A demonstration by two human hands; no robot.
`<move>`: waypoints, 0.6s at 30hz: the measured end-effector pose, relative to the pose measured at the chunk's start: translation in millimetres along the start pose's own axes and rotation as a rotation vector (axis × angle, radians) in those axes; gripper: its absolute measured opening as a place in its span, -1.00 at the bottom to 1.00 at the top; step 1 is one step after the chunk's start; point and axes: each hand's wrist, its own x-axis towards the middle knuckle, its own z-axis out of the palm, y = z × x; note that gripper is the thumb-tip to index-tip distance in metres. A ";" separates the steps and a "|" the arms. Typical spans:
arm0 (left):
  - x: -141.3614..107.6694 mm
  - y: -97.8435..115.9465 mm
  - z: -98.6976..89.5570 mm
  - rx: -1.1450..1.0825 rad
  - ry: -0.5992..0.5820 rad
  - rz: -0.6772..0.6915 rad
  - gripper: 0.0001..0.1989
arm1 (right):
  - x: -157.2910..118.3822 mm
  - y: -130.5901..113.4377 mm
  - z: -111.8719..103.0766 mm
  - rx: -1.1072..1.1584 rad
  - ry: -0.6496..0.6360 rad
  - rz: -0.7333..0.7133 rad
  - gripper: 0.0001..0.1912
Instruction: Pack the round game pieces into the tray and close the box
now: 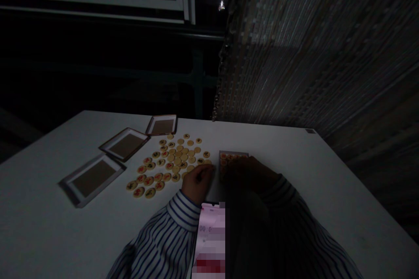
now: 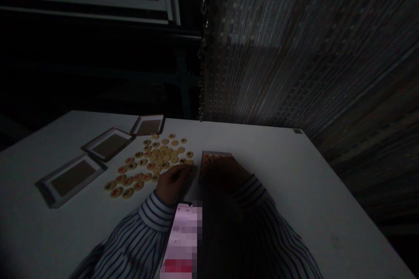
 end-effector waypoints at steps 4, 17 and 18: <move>0.3 0.1 -0.7 -0.016 0.003 0.012 -0.76 | -2.4 1.8 -0.1 -0.050 -0.025 -0.029 -0.76; 0.9 -2.0 0.1 0.021 -0.005 0.044 -0.75 | -0.9 3.5 5.6 -0.095 -0.082 0.041 -0.75; 0.8 -1.9 0.1 0.018 -0.006 0.039 -0.74 | -0.8 3.9 6.9 -0.102 -0.065 0.053 -0.75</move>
